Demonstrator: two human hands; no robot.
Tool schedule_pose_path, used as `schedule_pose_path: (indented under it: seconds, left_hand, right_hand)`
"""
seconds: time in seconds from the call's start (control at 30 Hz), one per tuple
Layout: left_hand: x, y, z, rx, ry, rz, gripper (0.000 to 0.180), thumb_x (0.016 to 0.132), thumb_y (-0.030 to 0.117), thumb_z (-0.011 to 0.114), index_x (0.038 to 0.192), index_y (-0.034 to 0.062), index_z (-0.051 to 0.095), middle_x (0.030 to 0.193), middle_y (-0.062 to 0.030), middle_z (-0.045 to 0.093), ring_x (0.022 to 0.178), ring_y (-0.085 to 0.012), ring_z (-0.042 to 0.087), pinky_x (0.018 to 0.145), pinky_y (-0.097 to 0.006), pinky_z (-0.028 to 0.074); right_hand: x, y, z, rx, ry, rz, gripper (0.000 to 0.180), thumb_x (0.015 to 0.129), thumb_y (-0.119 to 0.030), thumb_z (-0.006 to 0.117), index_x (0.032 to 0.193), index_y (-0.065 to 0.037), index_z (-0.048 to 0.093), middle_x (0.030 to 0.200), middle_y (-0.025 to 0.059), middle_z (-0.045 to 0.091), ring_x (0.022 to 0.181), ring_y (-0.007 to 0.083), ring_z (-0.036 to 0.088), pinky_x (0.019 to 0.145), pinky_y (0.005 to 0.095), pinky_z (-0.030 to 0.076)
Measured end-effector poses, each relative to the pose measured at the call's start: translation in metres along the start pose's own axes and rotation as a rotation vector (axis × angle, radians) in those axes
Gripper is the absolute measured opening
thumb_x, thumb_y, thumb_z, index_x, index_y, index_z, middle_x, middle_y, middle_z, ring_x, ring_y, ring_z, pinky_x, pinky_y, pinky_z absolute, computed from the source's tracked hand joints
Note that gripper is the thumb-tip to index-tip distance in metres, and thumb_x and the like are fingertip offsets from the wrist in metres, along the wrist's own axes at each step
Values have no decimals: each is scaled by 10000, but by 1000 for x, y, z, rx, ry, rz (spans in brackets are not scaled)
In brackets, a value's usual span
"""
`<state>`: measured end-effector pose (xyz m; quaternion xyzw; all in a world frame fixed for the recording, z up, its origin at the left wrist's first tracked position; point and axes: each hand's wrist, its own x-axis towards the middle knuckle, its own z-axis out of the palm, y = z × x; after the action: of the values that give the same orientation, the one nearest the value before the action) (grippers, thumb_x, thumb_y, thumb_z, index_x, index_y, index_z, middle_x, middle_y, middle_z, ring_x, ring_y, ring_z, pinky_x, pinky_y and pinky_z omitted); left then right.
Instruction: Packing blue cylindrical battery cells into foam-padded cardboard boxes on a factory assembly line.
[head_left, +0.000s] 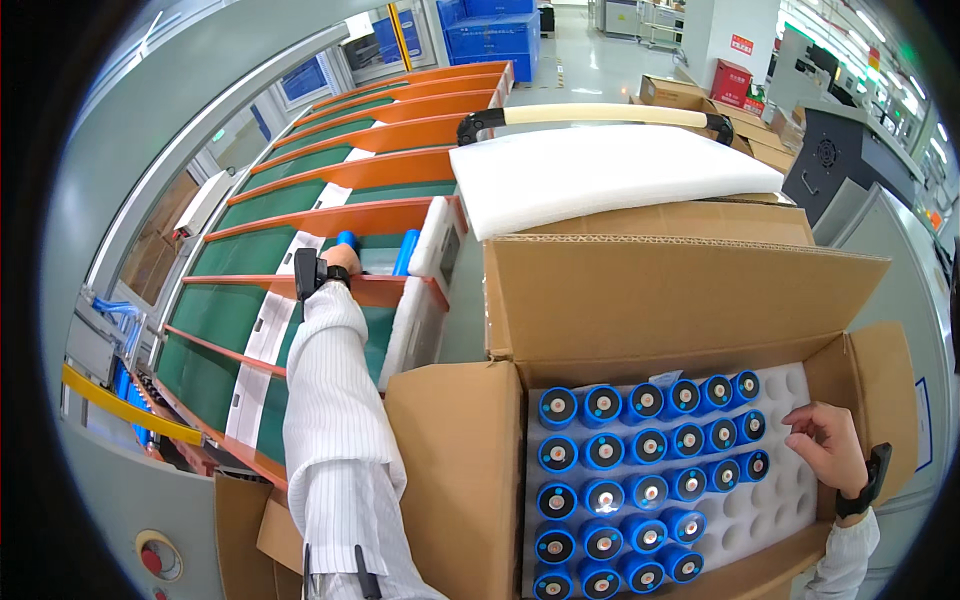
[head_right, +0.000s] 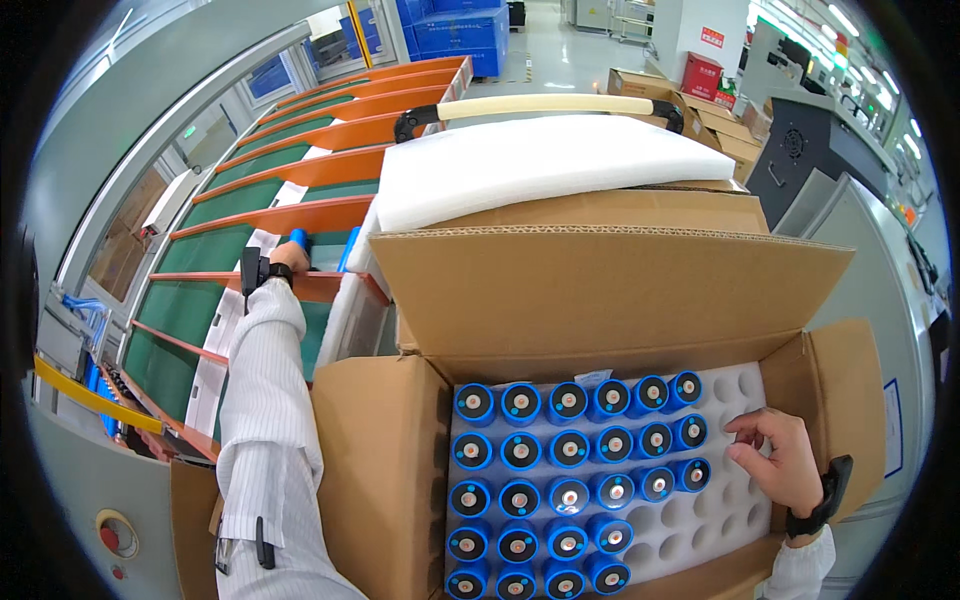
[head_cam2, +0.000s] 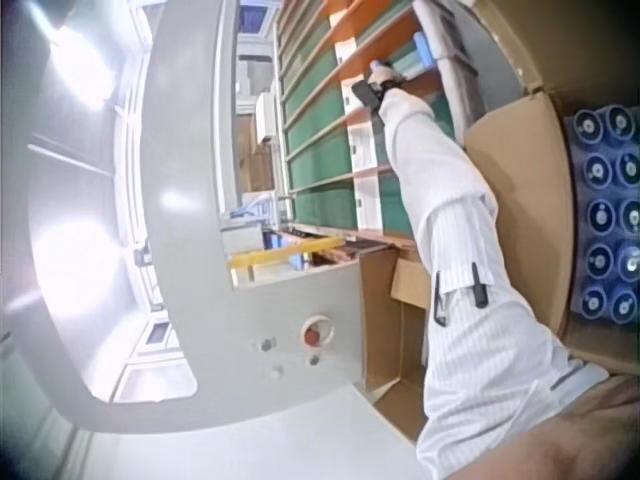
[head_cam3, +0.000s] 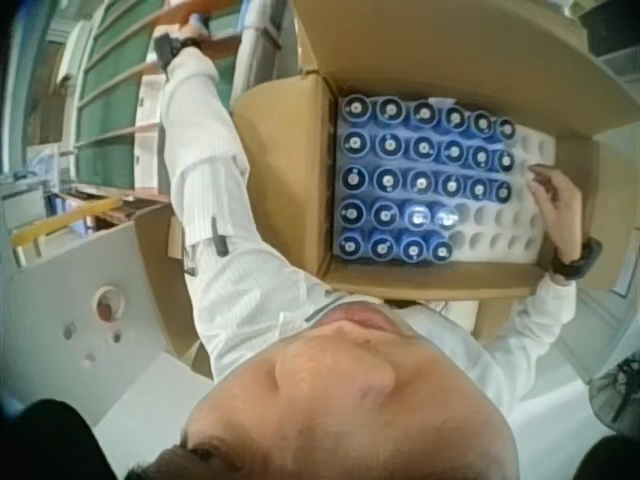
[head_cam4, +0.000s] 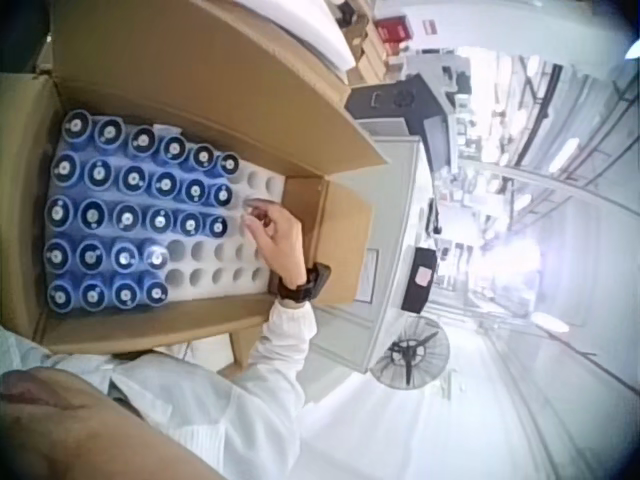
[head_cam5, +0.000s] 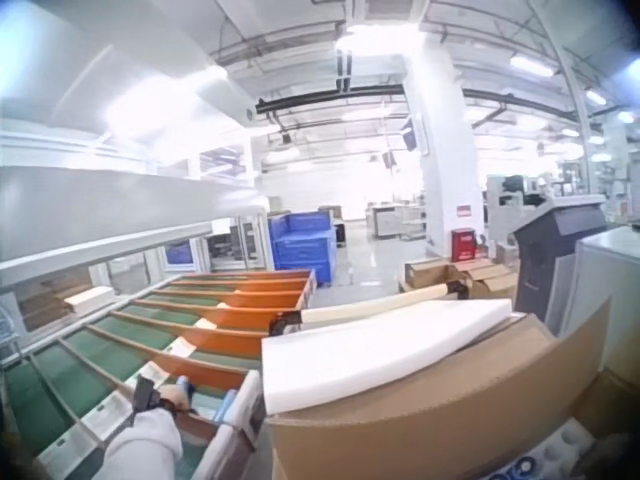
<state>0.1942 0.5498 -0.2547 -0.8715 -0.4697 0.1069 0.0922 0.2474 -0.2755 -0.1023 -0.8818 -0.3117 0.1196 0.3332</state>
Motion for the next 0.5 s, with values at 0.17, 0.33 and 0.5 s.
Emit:
schedule_pose_path:
  seconds: [0.17,0.33,0.5]
  left_hand:
    - [-31,48,-35,-450,-186,495,310,742,329,691,984,155,779,978,-133,727,883,-266,687,884,-369,498]
    - [-61,121,-71,-496,-383,252,677,705,559,696,1183,80,697,1168,-180,676,1044,-325,654,956,-409,458]
    - [-17,108,-6,-137,-167,246,884,639,710,684,1323,162,560,1279,-186,595,1167,-328,559,990,-415,420]
  right_hand:
    - [-3,-5,1,0,66,50,210,755,-89,724,941,-3,680,729,85,631,641,176,568,612,284,463]
    - [-9,-8,-3,-53,89,35,213,758,-92,730,945,-6,677,725,79,627,646,181,572,603,290,456]
    - [-7,-15,-7,-68,57,-89,202,777,-98,732,955,-15,678,729,83,628,645,187,579,604,295,460]
